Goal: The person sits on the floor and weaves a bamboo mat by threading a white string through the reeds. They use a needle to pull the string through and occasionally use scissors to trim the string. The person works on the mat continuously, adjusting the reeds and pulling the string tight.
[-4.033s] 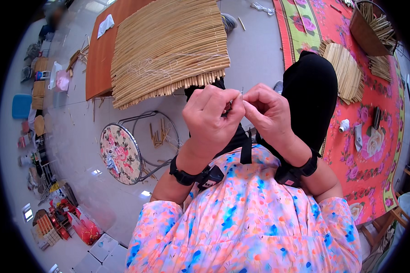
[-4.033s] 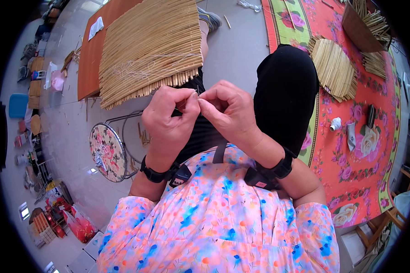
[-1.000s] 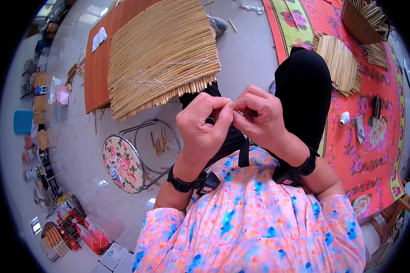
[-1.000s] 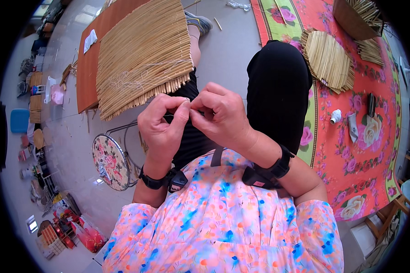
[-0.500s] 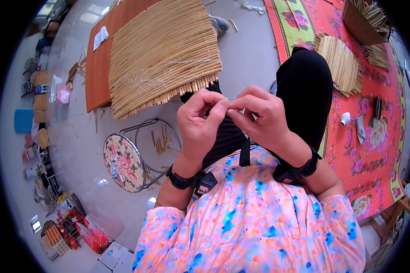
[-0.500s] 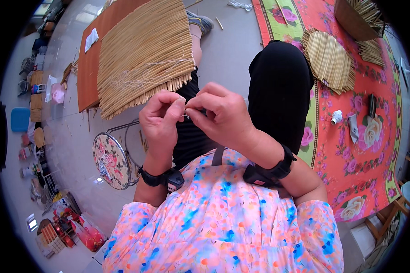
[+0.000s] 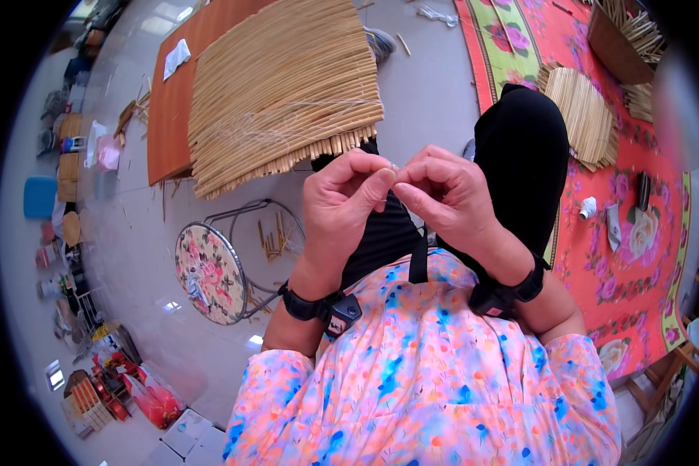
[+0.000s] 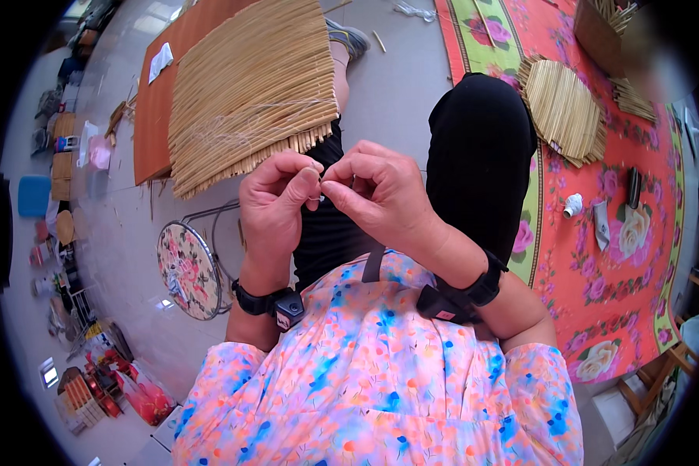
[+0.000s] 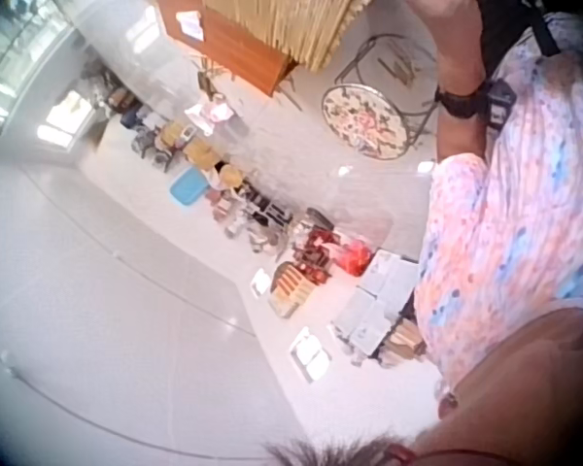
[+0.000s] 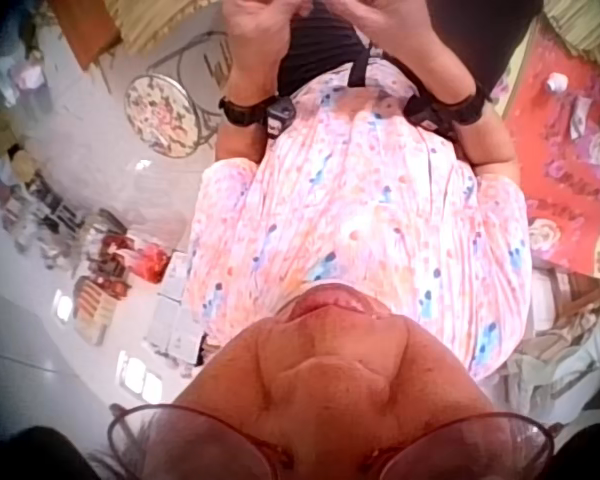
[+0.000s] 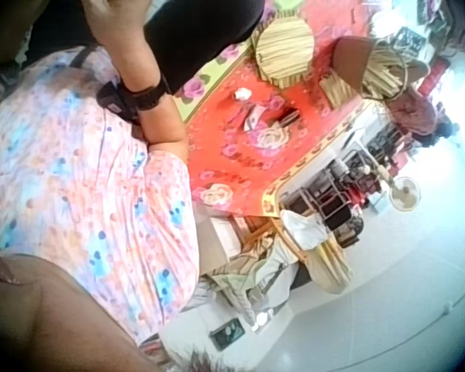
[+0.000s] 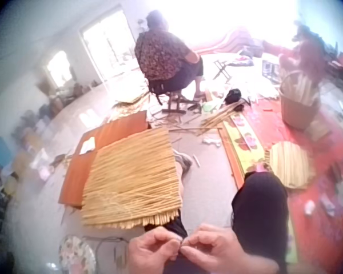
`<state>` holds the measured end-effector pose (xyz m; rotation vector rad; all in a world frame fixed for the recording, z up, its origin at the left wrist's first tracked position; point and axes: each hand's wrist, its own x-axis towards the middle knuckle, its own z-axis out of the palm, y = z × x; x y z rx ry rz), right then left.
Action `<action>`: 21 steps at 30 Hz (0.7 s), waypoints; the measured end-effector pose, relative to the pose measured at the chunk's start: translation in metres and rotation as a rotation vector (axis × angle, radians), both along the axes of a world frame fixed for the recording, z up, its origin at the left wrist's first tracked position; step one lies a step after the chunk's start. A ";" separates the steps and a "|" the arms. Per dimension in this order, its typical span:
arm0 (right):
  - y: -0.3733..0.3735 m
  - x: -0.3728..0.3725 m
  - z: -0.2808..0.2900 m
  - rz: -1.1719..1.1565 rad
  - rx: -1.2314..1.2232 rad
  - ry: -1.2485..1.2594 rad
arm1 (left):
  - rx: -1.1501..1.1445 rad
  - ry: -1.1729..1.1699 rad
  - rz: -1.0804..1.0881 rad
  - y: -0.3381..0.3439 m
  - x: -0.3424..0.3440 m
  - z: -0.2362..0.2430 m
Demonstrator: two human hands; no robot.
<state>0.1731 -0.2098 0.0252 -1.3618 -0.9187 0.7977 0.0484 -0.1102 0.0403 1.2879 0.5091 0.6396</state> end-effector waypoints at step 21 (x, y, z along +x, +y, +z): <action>0.110 0.018 -0.087 -0.252 -0.452 0.727 | -0.071 -0.139 0.186 -0.008 -0.042 0.026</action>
